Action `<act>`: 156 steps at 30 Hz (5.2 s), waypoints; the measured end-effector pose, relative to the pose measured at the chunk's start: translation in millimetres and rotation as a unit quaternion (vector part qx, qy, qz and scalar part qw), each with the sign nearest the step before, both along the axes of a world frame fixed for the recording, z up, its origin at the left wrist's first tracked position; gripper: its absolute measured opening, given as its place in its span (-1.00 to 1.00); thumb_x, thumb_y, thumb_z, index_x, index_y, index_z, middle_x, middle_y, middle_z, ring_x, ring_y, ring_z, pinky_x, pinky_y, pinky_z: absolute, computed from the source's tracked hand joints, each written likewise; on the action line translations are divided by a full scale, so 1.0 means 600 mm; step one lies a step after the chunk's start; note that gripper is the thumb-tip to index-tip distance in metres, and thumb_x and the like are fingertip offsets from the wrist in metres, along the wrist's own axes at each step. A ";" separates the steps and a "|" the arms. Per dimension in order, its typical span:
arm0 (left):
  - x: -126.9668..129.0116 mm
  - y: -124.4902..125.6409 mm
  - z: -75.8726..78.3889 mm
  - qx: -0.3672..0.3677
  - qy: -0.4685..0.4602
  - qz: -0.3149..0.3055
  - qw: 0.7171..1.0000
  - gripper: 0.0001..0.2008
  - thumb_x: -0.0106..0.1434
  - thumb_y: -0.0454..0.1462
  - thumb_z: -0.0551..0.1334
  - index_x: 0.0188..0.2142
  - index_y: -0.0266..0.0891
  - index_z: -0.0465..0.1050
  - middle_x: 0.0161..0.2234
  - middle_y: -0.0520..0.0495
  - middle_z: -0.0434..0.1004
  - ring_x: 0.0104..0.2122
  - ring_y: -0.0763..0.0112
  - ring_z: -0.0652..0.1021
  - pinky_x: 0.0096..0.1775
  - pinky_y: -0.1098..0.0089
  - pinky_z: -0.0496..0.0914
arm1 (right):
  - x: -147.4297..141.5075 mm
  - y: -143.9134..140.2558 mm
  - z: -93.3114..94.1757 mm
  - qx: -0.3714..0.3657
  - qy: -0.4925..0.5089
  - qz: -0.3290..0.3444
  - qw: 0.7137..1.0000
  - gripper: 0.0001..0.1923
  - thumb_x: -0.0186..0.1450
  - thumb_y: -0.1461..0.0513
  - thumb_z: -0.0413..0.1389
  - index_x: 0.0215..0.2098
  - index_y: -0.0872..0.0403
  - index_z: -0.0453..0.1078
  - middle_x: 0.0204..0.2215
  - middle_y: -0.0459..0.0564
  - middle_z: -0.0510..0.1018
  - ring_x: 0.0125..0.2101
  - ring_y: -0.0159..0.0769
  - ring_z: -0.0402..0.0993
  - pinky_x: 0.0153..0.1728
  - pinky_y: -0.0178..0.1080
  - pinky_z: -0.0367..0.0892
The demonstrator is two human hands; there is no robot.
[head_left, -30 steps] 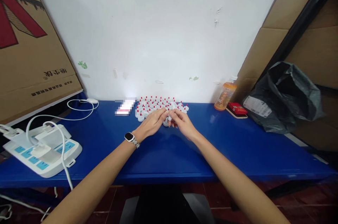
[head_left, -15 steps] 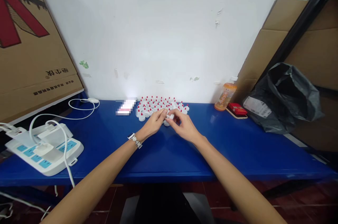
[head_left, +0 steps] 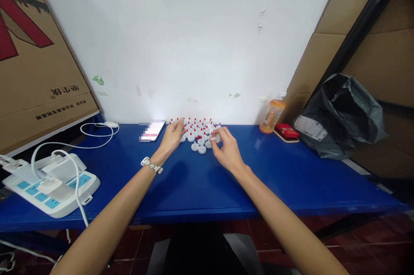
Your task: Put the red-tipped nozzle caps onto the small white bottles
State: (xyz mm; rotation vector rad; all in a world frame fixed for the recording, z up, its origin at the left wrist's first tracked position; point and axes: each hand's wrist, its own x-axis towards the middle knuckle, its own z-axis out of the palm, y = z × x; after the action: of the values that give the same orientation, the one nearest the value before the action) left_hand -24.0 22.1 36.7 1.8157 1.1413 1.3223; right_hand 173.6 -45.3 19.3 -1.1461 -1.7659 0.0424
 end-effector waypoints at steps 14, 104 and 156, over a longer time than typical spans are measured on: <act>0.006 0.051 -0.025 0.188 0.290 0.052 0.937 -0.72 0.44 -0.13 0.14 -0.10 -0.18 0.59 -0.05 -0.18 0.49 0.00 0.09 0.42 0.10 0.07 0.32 | 0.015 0.035 -0.030 -0.150 0.201 0.109 0.962 -0.70 0.31 0.01 0.22 -0.11 -0.01 0.36 -0.15 0.01 0.69 -0.18 -0.20 0.60 -0.16 -0.17 0.39; -0.009 0.029 0.006 0.064 0.105 -0.088 0.988 -0.49 0.48 0.12 -0.17 -0.46 -0.14 0.08 -0.54 0.04 0.18 -0.51 0.37 0.29 -0.40 0.30 0.24 | 0.052 0.018 0.026 -0.067 0.003 0.040 0.997 -0.79 0.20 0.12 0.24 -0.24 0.04 0.58 -0.44 -0.07 0.63 -0.48 -0.29 0.47 -0.35 -0.23 0.35; -0.049 0.041 -0.031 0.088 0.306 -0.071 0.945 -0.88 0.24 -0.26 0.31 -0.24 -0.25 0.53 -0.31 -0.09 0.51 -0.36 0.33 0.52 -0.25 0.30 0.39 | 0.026 0.082 -0.027 -0.125 -0.063 -0.031 0.990 -0.82 0.31 0.17 0.13 -0.22 0.07 0.53 -0.40 -0.05 0.52 -0.32 -0.25 0.43 -0.18 -0.20 0.31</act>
State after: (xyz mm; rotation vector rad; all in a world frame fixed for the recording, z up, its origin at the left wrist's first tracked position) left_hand -53.7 46.5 18.2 2.4926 1.1860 0.8096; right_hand 189.5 4.0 3.0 -1.4097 -1.8728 0.1624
